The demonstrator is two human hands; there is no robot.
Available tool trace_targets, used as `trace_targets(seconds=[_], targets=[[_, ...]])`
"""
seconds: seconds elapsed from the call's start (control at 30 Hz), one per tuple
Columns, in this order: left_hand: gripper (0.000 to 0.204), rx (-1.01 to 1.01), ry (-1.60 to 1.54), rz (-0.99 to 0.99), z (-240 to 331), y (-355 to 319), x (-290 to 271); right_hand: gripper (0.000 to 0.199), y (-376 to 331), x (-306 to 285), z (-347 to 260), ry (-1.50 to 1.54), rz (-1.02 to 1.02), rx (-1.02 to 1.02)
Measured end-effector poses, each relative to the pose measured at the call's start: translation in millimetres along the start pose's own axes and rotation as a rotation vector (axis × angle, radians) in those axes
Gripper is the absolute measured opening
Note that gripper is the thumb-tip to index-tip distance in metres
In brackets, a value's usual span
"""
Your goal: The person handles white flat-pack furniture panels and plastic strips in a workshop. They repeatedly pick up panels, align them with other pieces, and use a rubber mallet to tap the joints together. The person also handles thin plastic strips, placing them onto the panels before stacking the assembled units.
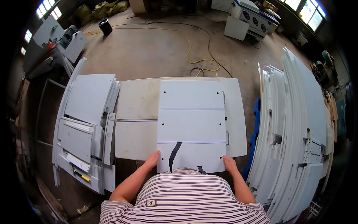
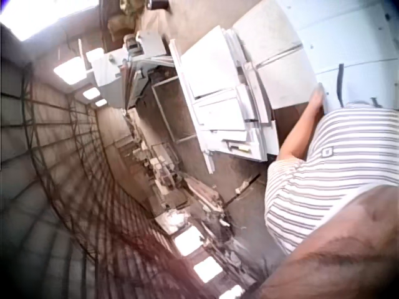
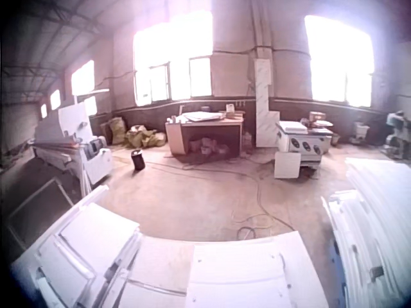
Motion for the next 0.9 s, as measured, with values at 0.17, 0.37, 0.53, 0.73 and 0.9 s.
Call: trace_targets(seconds=[0.17,0.37,0.53,0.73,0.9], targets=[[0.069,0.015,-0.016,0.058,21.8,72.8,-13.6,0.035,12.8,-33.9,-69.5,0.089,0.242,-0.201],[0.054,0.139,-0.349,0.255,56.6,134.1,-12.6,0.047,67.7,-21.8,-117.6,-0.098,0.166,-0.100],[0.042,0.204,-0.394,0.245,49.8,147.0,-22.8,0.049,71.0,-29.6,-132.2,-0.148,0.093,-0.036],[0.049,0.167,-0.385,0.222,64.5,138.9,-21.2,0.063,91.0,-18.4,-129.4,0.072,0.172,-0.048],[0.049,0.224,-0.445,0.151,37.1,165.3,-23.6,0.061,91.9,-34.4,-149.1,0.067,0.127,-0.089]])
Point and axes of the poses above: each hand's wrist, its own y-axis towards the middle knuckle, its own x-axis out of the palm, z = x × y, the point moved 8 cm from there along y, towards the middle knuckle, and after that the axes turned 12 degrees about x, right-handed, at the moved point
